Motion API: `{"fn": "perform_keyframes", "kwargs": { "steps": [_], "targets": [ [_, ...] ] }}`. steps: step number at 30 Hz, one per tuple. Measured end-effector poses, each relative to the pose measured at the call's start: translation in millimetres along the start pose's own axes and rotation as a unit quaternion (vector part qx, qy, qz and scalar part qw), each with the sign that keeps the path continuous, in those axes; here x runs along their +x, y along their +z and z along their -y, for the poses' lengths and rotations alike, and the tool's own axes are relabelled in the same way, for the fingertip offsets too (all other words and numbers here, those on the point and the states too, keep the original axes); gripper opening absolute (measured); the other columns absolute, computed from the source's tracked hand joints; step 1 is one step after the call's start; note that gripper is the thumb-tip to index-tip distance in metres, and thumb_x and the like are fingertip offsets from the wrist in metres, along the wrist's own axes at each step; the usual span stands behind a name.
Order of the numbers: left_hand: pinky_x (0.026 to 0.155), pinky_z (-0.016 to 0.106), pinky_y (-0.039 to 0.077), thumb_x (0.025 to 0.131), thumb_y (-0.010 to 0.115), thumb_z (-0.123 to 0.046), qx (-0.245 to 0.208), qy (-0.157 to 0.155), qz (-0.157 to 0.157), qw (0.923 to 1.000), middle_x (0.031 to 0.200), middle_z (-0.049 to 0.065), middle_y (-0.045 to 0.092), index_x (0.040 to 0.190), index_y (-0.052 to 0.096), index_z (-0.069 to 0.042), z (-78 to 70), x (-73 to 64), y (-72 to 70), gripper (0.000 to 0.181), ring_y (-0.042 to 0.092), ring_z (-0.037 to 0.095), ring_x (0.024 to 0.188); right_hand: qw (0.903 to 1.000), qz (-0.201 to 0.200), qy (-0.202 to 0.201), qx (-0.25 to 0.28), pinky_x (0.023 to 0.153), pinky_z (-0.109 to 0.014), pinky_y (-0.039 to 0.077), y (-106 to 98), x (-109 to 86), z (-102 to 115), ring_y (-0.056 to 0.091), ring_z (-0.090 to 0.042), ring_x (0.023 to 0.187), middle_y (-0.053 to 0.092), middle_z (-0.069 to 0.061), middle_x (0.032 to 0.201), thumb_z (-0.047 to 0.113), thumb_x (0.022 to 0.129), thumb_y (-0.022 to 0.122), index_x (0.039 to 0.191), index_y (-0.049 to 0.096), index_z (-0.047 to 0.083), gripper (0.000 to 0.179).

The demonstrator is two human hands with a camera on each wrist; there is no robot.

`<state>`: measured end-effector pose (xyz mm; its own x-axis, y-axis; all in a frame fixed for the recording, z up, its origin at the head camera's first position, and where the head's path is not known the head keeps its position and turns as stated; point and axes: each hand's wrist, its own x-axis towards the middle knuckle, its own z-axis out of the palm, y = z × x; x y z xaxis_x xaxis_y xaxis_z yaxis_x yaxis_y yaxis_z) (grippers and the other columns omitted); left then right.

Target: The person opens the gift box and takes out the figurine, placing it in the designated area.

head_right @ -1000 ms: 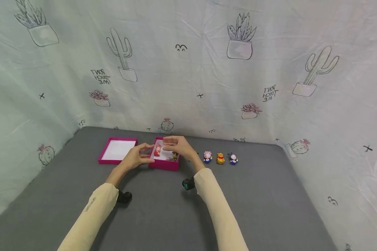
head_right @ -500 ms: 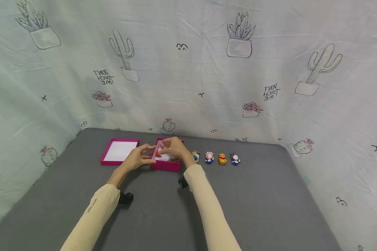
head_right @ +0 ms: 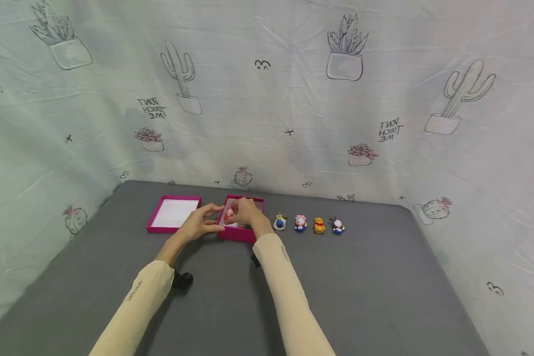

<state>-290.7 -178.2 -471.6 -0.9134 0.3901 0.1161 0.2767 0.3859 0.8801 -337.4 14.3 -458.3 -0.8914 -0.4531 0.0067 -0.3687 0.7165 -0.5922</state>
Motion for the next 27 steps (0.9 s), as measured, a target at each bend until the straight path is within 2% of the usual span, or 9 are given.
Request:
{"fn": "perform_keyframes", "kwargs": {
  "steps": [2,3,4,6,9,10,17,24,27],
  "targets": [
    [0.087,0.044,0.053,0.079,0.077,-0.008,0.003,0.005,0.002,1.0,0.144,0.014,0.046,0.121,0.055,-0.001,-0.5,1.4,1.1,0.048,0.058,0.04,0.114,0.9996,-0.009,-0.016,-0.02,0.077,-0.027,0.051,2,-0.9,0,0.058,-0.012,0.083,0.071,-0.003,0.102,0.034,0.077,0.082,0.111,0.07,0.006,0.046],
    [0.087,0.044,0.053,0.08,0.077,-0.008,0.005,0.006,0.003,1.0,0.144,0.014,0.046,0.121,0.055,-0.001,-1.0,1.9,1.5,0.047,0.058,0.04,0.114,0.9993,-0.017,-0.022,-0.024,0.074,-0.027,0.05,0,-6.3,6,0.057,-0.015,0.081,0.071,-0.005,0.099,0.03,0.078,0.081,0.108,0.07,0.004,0.041],
    [0.087,0.044,0.053,0.08,0.077,-0.009,0.004,0.005,0.003,1.0,0.144,0.013,0.046,0.121,0.055,-0.001,-1.3,2.3,1.6,0.047,0.058,0.039,0.114,0.9994,-0.013,-0.006,-0.033,0.078,-0.029,0.051,-4,-11.8,17,0.059,-0.018,0.085,0.071,-0.007,0.101,0.023,0.079,0.081,0.11,0.07,0.002,0.039],
    [0.086,0.044,0.053,0.079,0.077,-0.009,0.007,0.003,0.001,1.0,0.144,0.013,0.046,0.121,0.056,-0.002,-2.4,1.8,1.6,0.047,0.058,0.039,0.113,0.9993,-0.024,-0.005,-0.03,0.08,-0.03,0.051,-2,-13.1,19,0.06,-0.019,0.088,0.071,-0.008,0.103,0.02,0.081,0.079,0.111,0.07,0.003,0.036],
    [0.085,0.045,0.053,0.08,0.076,-0.009,0.008,0.004,-0.001,1.0,0.144,0.014,0.046,0.12,0.056,-0.002,-2.8,-0.6,1.3,0.046,0.059,0.04,0.112,0.999,-0.032,0.013,-0.027,0.087,-0.033,0.052,2,-12.5,20,0.061,-0.023,0.102,0.07,-0.007,0.11,0.019,0.083,0.077,0.116,0.069,0.005,0.037],
    [0.085,0.045,0.053,0.079,0.076,-0.009,0.006,0.005,-0.001,1.0,0.144,0.014,0.046,0.12,0.056,-0.002,-2.7,-1.4,1.4,0.046,0.059,0.04,0.112,0.9989,-0.032,0.019,-0.028,0.089,-0.034,0.051,6,-7.7,14,0.061,-0.021,0.102,0.07,-0.005,0.11,0.022,0.083,0.077,0.117,0.069,0.007,0.038],
    [0.086,0.046,0.053,0.079,0.076,-0.008,-0.006,-0.002,0.0,1.0,0.144,0.015,0.046,0.121,0.056,-0.003,-0.7,-2.7,2.7,0.046,0.058,0.041,0.113,0.9972,-0.037,0.056,-0.034,0.087,-0.034,0.051,11,-7.4,18,0.059,-0.02,0.099,0.071,-0.002,0.104,0.024,0.082,0.078,0.118,0.069,0.01,0.039],
    [0.086,0.046,0.053,0.079,0.076,-0.007,-0.01,-0.008,-0.006,0.9999,0.144,0.018,0.045,0.121,0.055,-0.002,-1.5,-2.1,1.5,0.047,0.056,0.041,0.115,0.9975,-0.043,0.054,-0.017,0.088,-0.033,0.051,11,-5.9,20,0.061,-0.02,0.103,0.071,-0.004,0.107,0.023,0.083,0.077,0.117,0.07,0.009,0.037],
    [0.086,0.046,0.053,0.079,0.076,-0.008,-0.009,-0.007,-0.004,0.9999,0.144,0.018,0.044,0.121,0.055,-0.002,-1.5,-2.0,0.8,0.047,0.057,0.041,0.115,0.9978,-0.038,0.052,-0.012,0.085,-0.032,0.052,11,-5.5,18,0.061,-0.018,0.1,0.07,-0.004,0.108,0.024,0.084,0.076,0.113,0.072,0.009,0.032]
  ]
}}
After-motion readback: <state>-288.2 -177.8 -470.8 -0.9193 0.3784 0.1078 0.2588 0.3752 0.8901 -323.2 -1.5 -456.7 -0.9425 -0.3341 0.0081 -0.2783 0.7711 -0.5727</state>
